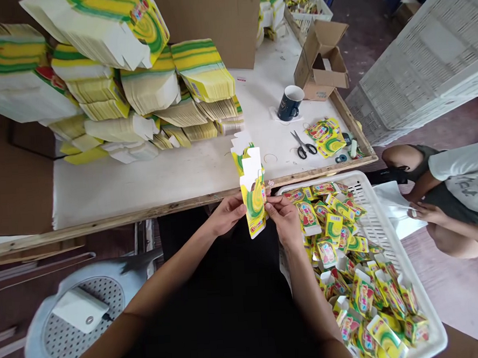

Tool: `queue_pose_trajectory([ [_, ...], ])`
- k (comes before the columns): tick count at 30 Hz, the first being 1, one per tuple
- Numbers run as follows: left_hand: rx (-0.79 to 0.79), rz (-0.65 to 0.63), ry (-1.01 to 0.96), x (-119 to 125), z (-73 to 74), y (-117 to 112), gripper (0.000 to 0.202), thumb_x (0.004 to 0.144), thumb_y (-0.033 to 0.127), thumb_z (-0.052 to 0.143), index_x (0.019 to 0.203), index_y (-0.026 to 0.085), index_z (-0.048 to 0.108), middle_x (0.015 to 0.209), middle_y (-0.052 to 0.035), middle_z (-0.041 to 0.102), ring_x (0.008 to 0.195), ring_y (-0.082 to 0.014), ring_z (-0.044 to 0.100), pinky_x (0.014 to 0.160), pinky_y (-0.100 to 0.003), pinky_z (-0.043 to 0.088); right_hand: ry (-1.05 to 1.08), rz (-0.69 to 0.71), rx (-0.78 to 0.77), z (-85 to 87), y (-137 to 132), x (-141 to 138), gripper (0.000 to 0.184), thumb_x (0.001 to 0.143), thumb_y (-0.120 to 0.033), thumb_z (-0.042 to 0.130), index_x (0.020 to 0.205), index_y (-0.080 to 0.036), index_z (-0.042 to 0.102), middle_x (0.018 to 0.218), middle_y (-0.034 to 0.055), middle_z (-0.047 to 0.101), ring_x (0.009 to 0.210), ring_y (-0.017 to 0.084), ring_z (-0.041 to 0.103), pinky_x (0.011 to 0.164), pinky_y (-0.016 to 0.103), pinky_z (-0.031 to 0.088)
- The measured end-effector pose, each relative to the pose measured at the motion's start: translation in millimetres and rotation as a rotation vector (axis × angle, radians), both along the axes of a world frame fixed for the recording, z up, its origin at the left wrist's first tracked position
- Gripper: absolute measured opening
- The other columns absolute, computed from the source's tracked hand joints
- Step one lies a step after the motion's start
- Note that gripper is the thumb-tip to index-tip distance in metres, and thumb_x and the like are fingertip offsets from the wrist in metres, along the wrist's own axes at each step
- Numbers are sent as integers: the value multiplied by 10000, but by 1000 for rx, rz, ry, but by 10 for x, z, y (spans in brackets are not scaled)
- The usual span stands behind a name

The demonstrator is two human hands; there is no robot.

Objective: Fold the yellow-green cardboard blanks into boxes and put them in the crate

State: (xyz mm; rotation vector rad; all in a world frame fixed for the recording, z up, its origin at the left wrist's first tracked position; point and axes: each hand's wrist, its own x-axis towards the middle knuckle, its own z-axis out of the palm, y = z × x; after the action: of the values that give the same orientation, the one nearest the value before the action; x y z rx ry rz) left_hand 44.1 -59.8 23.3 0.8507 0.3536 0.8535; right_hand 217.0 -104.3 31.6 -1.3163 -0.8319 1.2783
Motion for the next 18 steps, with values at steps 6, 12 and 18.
queue_pose_trajectory([
  [6,-32,103,54,52,-4,-35,536,800,578,776,1136,160,758,1189,-152,760,1212,-329,671,1055,-443,510,-112,42,17,33,-15,12,359,736,-502,852,964,-235,775,982,57,793,923,221,735,883,382,597],
  [12,10,254,290,117,-88,-37,538,803,655,724,987,149,716,1030,-111,767,998,-265,715,901,-395,568,-249,-35,15,54,-9,-77,401,723,-566,831,867,-208,725,810,43,756,721,197,684,770,383,599],
  [18,0,463,375,166,-80,-98,590,820,530,763,1247,201,524,1012,-80,754,888,-198,726,841,-337,575,-389,-75,48,7,-16,-61,373,760,-532,813,798,-208,634,666,-5,619,582,134,541,566,280,474],
])
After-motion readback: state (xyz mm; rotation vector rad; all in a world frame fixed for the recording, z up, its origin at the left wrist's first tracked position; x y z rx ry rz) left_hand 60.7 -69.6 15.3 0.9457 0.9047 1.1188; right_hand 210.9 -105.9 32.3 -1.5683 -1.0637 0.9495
